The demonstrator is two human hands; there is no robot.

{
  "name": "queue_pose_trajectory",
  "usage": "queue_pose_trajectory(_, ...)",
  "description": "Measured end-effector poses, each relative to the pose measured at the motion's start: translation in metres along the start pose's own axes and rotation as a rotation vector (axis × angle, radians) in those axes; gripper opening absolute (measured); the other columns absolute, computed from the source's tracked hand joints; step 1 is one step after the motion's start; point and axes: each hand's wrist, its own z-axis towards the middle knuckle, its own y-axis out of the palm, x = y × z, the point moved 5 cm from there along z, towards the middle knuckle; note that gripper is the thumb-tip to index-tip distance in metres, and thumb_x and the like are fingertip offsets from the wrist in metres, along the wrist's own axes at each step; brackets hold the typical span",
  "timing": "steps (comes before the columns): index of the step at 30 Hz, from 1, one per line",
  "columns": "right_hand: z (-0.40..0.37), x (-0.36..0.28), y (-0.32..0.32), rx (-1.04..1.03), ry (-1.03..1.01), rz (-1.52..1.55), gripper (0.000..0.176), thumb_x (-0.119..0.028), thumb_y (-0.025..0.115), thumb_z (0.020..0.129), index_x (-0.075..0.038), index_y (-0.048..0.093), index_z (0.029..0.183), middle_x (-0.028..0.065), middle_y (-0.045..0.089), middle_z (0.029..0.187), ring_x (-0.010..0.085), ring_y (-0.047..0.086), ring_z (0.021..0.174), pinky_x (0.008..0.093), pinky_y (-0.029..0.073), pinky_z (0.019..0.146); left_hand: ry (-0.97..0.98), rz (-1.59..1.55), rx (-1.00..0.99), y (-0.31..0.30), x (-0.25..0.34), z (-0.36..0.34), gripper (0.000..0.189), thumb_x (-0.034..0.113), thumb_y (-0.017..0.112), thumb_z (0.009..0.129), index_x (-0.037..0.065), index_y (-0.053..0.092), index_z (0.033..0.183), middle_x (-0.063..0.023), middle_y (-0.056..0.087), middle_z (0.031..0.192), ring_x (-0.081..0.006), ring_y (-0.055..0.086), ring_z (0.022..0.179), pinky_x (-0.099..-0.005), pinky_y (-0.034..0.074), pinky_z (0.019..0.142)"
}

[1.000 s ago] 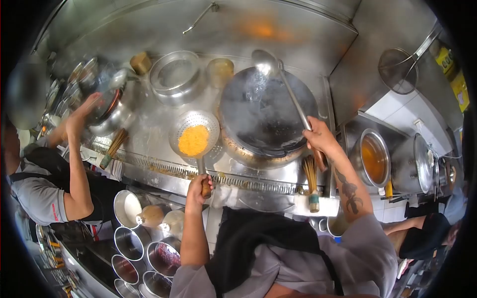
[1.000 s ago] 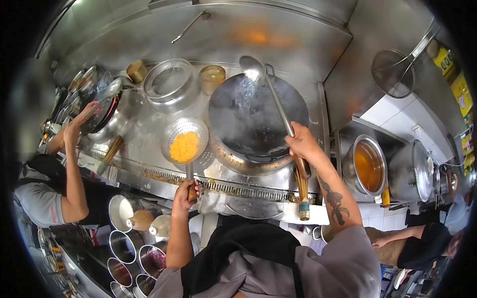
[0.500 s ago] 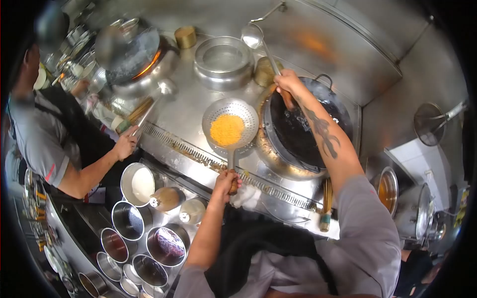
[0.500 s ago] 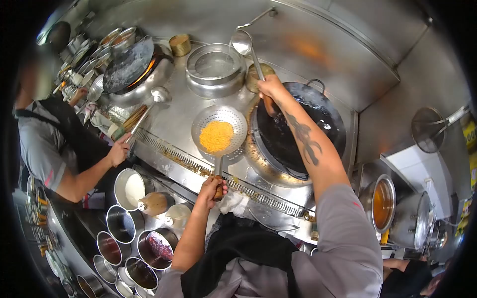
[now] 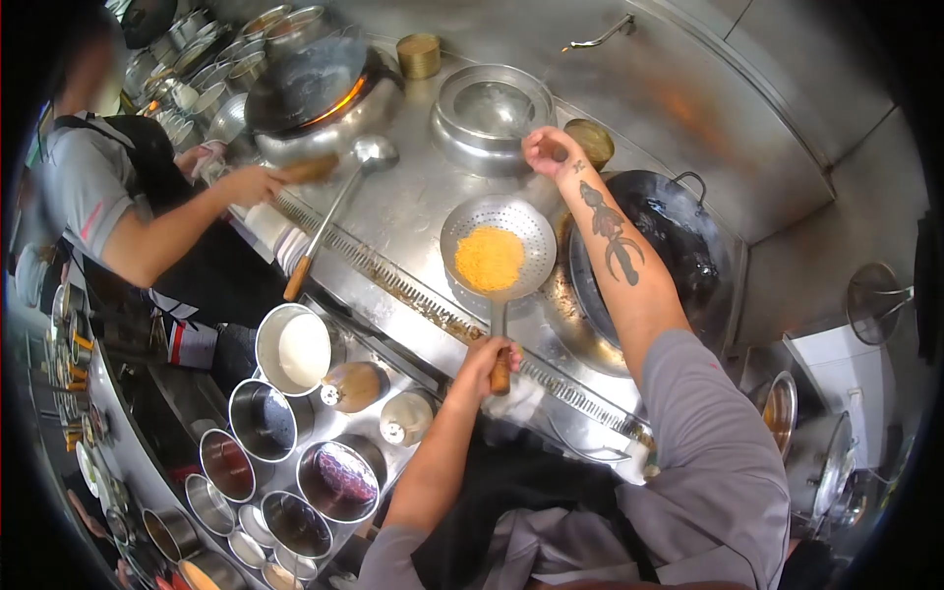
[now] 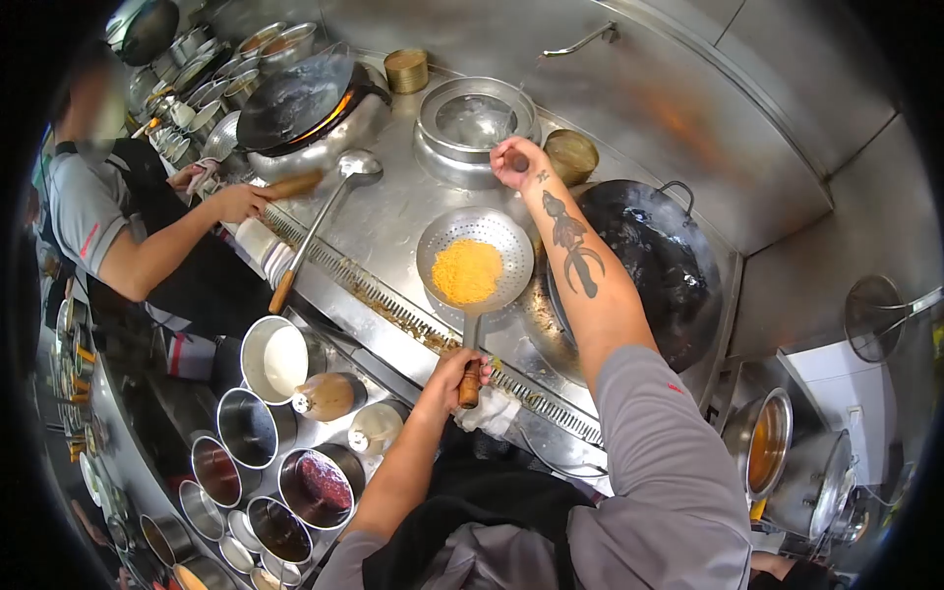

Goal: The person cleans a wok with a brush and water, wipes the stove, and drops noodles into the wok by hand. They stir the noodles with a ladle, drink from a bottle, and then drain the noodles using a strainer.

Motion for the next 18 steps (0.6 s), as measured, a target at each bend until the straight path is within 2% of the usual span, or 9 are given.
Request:
queue_pose_trajectory(1, -0.009, -0.006, 0.007, -0.198, -0.037, 0.283, 0.010, -0.002, 0.059, 0.076, 0.001, 0.050, 0.071, 0.0077, 0.050, 0.070, 0.0173, 0.054, 0.069, 0.0296, 0.042, 0.058, -0.030, 0.060, -0.028, 0.005, 0.002, 0.001, 0.010, 0.010, 0.055, 0.084, 0.000, 0.055, 0.086, -0.0092, 0.057, 0.065, -0.0176, 0.055, 0.051, -0.0304, 0.050, 0.047)
queue_pose_trajectory(2, -0.017, -0.008, 0.005, -0.200, -0.048, 0.283, 0.010, -0.002, 0.059, 0.076, 0.001, 0.050, 0.071, 0.0077, 0.050, 0.070, 0.0173, 0.054, 0.069, 0.0296, 0.042, 0.058, -0.032, 0.069, -0.034, 0.007, 0.001, 0.004, 0.010, 0.010, 0.055, 0.084, 0.000, 0.055, 0.086, -0.0092, 0.057, 0.065, -0.0176, 0.055, 0.051, -0.0304, 0.050, 0.047)
queue_pose_trajectory(3, -0.026, -0.007, 0.008, -0.233, -0.029, 0.279, 0.009, -0.001, 0.055, 0.079, 0.004, 0.049, 0.083, 0.0063, 0.049, 0.073, 0.0155, 0.055, 0.066, 0.0283, 0.042, 0.056, -0.007, 0.141, -0.002, 0.005, 0.001, 0.010, 0.009, 0.008, 0.055, 0.084, 0.000, 0.053, 0.089, -0.0079, 0.056, 0.067, -0.0159, 0.053, 0.050, -0.0295, 0.048, 0.045)
queue_pose_trajectory(4, -0.043, -0.001, 0.017, -0.265, -0.010, 0.276, 0.015, 0.000, 0.052, 0.082, 0.007, 0.047, 0.095, 0.0049, 0.049, 0.077, 0.0137, 0.055, 0.063, 0.0270, 0.043, 0.054, 0.016, 0.213, 0.031, 0.006, 0.002, 0.011, 0.011, 0.006, 0.055, 0.084, 0.000, 0.051, 0.092, -0.0067, 0.054, 0.069, -0.0141, 0.051, 0.048, -0.0285, 0.047, 0.042)
queue_pose_trajectory(5, -0.062, 0.001, 0.021, -0.209, -0.008, 0.259, 0.027, -0.001, 0.050, 0.084, 0.010, 0.041, 0.107, 0.0041, 0.048, 0.077, 0.0115, 0.055, 0.061, 0.0271, 0.044, 0.052, 0.014, 0.158, 0.009, 0.008, 0.004, 0.011, 0.010, 0.003, 0.056, 0.084, 0.001, 0.049, 0.091, -0.0048, 0.051, 0.065, -0.0125, 0.048, 0.045, -0.0278, 0.044, 0.038)
queue_pose_trajectory(10, -0.143, 0.009, 0.031, -0.164, 0.013, 0.119, 0.031, -0.004, 0.046, 0.087, 0.011, 0.036, 0.112, 0.0038, 0.048, 0.077, 0.0095, 0.052, 0.056, 0.0240, 0.042, 0.046, 0.093, 0.209, 0.056, 0.037, 0.035, -0.015, 0.011, 0.004, 0.056, 0.083, 0.001, 0.048, 0.090, -0.0050, 0.051, 0.064, -0.0135, 0.049, 0.047, -0.0283, 0.044, 0.039)
queue_pose_trajectory(12, -0.183, 0.021, 0.038, -0.095, 0.087, 0.095, 0.021, -0.004, 0.050, 0.084, 0.007, 0.042, 0.100, 0.0017, 0.048, 0.070, 0.0072, 0.050, 0.053, 0.0227, 0.038, 0.045, 0.100, 0.293, 0.034, 0.049, 0.048, -0.010, 0.010, 0.003, 0.055, 0.082, 0.001, 0.048, 0.089, -0.0062, 0.052, 0.067, -0.0144, 0.051, 0.049, -0.0291, 0.045, 0.040)
queue_pose_trajectory(15, -0.227, 0.035, 0.046, -0.062, 0.074, -0.017, 0.021, -0.007, 0.049, 0.085, 0.003, 0.042, 0.103, 0.0008, 0.050, 0.071, 0.0064, 0.051, 0.053, 0.0222, 0.038, 0.044, 0.144, 0.146, 0.082, 0.065, 0.059, -0.003, 0.009, 0.002, 0.055, 0.081, 0.001, 0.049, 0.087, -0.0064, 0.052, 0.066, -0.0151, 0.052, 0.049, -0.0293, 0.045, 0.041)
queue_pose_trajectory(18, -0.261, 0.049, 0.040, -0.010, 0.098, -0.123, 0.018, -0.009, 0.046, 0.086, -0.001, 0.043, 0.102, -0.0009, 0.050, 0.072, 0.0070, 0.050, 0.052, 0.0233, 0.039, 0.044, 0.223, 0.226, 0.064, 0.068, 0.060, -0.014, 0.007, 0.002, 0.054, 0.081, 0.001, 0.049, 0.085, -0.0067, 0.052, 0.066, -0.0150, 0.052, 0.049, -0.0289, 0.046, 0.041)
